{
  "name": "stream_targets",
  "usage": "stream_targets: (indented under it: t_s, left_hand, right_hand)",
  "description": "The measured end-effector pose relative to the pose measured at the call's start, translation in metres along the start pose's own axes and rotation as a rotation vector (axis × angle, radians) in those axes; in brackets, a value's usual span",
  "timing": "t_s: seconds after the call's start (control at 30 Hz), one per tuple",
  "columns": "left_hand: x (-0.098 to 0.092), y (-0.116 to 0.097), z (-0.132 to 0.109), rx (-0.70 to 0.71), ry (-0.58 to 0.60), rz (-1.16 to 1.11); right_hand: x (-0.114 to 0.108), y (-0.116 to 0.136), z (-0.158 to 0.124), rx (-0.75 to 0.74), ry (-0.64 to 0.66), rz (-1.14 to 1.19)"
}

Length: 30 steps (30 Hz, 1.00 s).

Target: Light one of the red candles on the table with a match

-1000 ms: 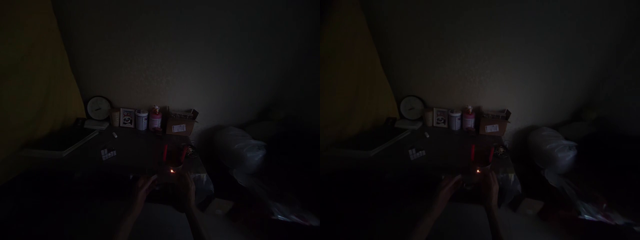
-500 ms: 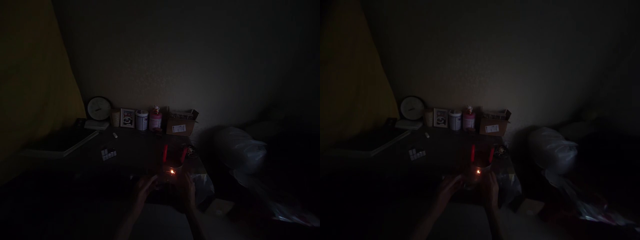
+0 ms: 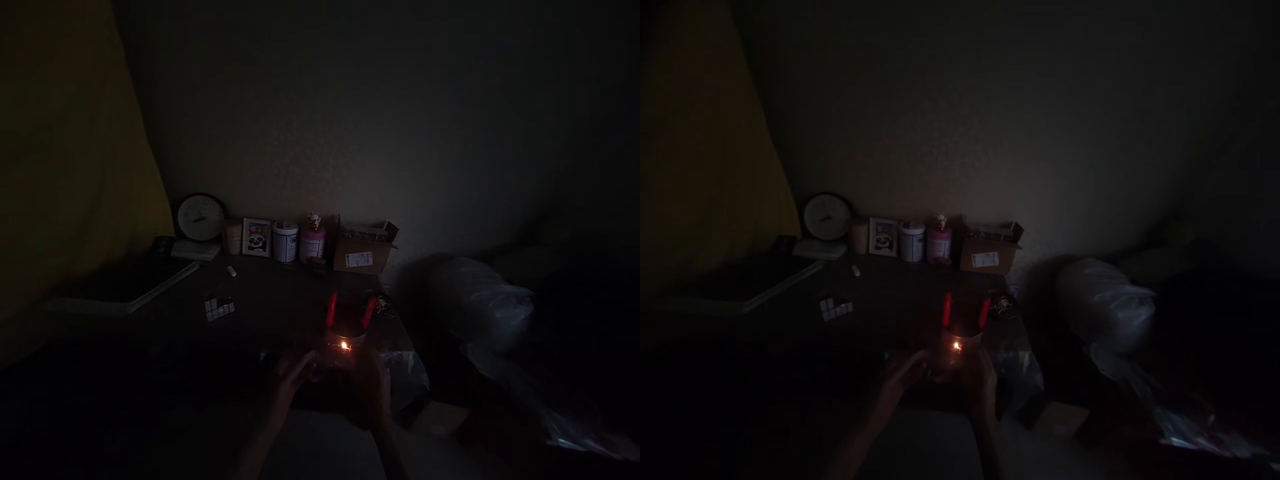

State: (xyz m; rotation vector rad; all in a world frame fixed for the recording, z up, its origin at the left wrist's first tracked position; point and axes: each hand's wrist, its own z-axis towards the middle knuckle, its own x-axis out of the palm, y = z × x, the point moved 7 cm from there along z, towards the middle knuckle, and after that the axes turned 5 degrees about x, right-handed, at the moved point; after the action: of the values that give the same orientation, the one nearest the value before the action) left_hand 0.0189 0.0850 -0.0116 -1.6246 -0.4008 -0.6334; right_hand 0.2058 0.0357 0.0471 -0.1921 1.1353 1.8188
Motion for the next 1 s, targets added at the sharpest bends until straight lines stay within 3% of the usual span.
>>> stream_targets:
  t_s: [0.23, 0.4, 0.67, 0.8, 1.0]
  left_hand:
    - [0.001, 0.007, 0.007, -0.027, 0.002, -0.055]
    - [0.001, 0.008, 0.008, -0.044, -0.028, -0.089]
    - [0.001, 0.007, 0.007, -0.065, -0.037, -0.136]
    - [0.005, 0.001, 0.004, -0.067, -0.003, -0.078]
    - [0.004, 0.002, 0.007, -0.067, -0.041, -0.089]
  right_hand:
    - [-0.009, 0.002, 0.003, 0.188, -0.052, 0.193]
    - [-0.016, 0.014, 0.01, 0.136, -0.074, 0.263]
    - [-0.016, 0.018, 0.03, 0.201, -0.11, 0.473]
    - [-0.023, 0.025, 0.044, 0.226, -0.166, 0.501]
    - [-0.025, 0.034, 0.061, 0.215, -0.176, 0.527]
